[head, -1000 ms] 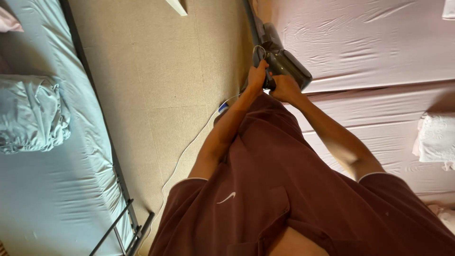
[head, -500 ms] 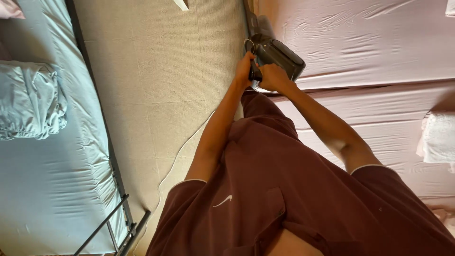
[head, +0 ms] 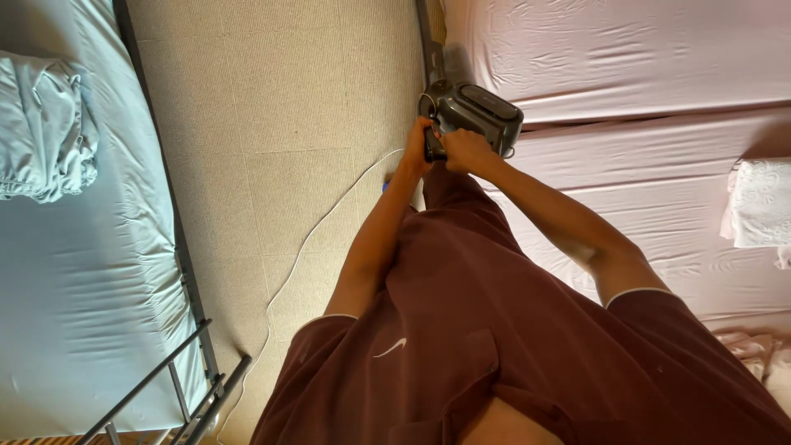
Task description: The person uses a corded stick vacuum cleaner to clean the carpeted floor of a bedroom. They move the vacuum back and forth between two beds and around a metal bed frame, systematically covering the floor area.
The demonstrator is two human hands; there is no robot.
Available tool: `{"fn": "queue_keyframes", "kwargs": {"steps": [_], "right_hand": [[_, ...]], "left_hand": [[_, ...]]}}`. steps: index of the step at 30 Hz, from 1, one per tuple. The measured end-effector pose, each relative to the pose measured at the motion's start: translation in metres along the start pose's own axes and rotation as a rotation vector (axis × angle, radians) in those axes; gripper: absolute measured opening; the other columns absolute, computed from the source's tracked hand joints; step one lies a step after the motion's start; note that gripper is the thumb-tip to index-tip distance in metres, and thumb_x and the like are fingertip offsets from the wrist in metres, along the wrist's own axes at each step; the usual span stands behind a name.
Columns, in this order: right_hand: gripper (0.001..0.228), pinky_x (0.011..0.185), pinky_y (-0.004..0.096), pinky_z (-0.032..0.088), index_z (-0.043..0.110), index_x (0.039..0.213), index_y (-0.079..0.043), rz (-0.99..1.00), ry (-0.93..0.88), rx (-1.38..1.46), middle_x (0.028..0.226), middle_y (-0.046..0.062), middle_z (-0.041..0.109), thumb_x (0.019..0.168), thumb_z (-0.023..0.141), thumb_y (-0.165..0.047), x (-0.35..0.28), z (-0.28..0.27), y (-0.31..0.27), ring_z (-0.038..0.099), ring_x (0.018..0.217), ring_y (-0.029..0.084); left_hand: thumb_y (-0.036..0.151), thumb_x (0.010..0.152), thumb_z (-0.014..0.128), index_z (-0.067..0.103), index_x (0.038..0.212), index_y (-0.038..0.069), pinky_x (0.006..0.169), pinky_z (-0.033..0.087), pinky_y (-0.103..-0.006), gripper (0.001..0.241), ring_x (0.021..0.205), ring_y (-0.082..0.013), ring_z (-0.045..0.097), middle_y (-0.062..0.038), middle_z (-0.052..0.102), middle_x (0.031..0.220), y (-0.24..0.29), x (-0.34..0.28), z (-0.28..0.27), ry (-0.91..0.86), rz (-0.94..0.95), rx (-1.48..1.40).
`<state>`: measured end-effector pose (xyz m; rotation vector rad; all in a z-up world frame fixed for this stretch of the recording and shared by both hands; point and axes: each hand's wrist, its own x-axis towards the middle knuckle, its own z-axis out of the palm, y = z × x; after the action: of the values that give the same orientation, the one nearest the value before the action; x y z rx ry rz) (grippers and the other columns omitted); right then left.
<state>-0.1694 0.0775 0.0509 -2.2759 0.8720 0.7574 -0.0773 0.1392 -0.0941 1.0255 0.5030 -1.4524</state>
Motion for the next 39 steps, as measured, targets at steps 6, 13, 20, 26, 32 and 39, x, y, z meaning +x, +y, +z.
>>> {"fn": "queue_keyframes", "kwargs": {"steps": [6, 13, 20, 26, 32, 39], "right_hand": [[0.018, 0.074, 0.060, 0.059, 0.073, 0.091, 0.005, -0.067, 0.047, -0.009, 0.087, 0.030, 0.072, 0.078, 0.072, -0.008, 0.008, -0.033, 0.006, 0.073, 0.087, 0.051], [0.023, 0.074, 0.059, 0.059, 0.075, 0.092, 0.002, -0.088, 0.077, -0.046, 0.088, 0.028, 0.074, 0.076, 0.067, -0.012, 0.051, -0.076, 0.057, 0.073, 0.089, 0.050], [0.022, 0.075, 0.056, 0.059, 0.075, 0.090, -0.001, -0.152, 0.081, -0.119, 0.087, 0.026, 0.075, 0.074, 0.067, -0.012, 0.101, -0.116, 0.109, 0.074, 0.088, 0.048], [0.021, 0.074, 0.054, 0.059, 0.075, 0.089, -0.003, -0.164, 0.108, -0.134, 0.084, 0.025, 0.075, 0.073, 0.067, -0.014, 0.139, -0.169, 0.125, 0.074, 0.086, 0.047], [0.020, 0.075, 0.054, 0.060, 0.075, 0.089, -0.005, -0.189, 0.073, -0.140, 0.085, 0.024, 0.075, 0.075, 0.067, -0.016, 0.175, -0.189, 0.128, 0.074, 0.087, 0.046], [0.019, 0.076, 0.053, 0.059, 0.074, 0.087, -0.006, -0.176, 0.110, -0.097, 0.084, 0.023, 0.074, 0.073, 0.065, -0.015, 0.218, -0.248, 0.120, 0.074, 0.085, 0.045]], "left_hand": [[0.029, 0.072, 0.074, 0.060, 0.085, 0.004, 0.046, 0.049, -0.0280, 0.032, 0.055, -0.0191, 0.059, -0.005, 0.057, 0.069, 0.006, 0.039, 0.016, 0.076, 0.025, 0.077], [0.026, 0.071, 0.075, 0.058, 0.081, 0.005, 0.044, 0.049, -0.0308, 0.029, 0.052, -0.0204, 0.060, -0.009, 0.059, 0.065, 0.022, 0.096, 0.069, 0.128, 0.078, 0.072], [0.033, 0.070, 0.076, 0.059, 0.084, 0.005, 0.043, 0.049, -0.0281, 0.035, 0.052, -0.0206, 0.060, -0.007, 0.060, 0.067, 0.035, 0.146, 0.118, 0.158, 0.095, 0.017], [0.032, 0.071, 0.076, 0.059, 0.083, 0.005, 0.041, 0.047, -0.0275, 0.034, 0.050, -0.0207, 0.059, -0.009, 0.060, 0.066, 0.072, 0.191, 0.153, 0.129, 0.195, -0.019], [0.026, 0.073, 0.074, 0.057, 0.078, 0.005, 0.038, 0.042, -0.0264, 0.028, 0.045, -0.0206, 0.057, -0.009, 0.056, 0.060, 0.105, 0.192, 0.172, 0.150, 0.235, -0.094], [0.023, 0.071, 0.078, 0.057, 0.075, 0.005, 0.038, 0.043, -0.0289, 0.028, 0.045, -0.0217, 0.058, -0.012, 0.059, 0.061, 0.166, 0.245, 0.197, 0.164, 0.242, -0.096]]}}
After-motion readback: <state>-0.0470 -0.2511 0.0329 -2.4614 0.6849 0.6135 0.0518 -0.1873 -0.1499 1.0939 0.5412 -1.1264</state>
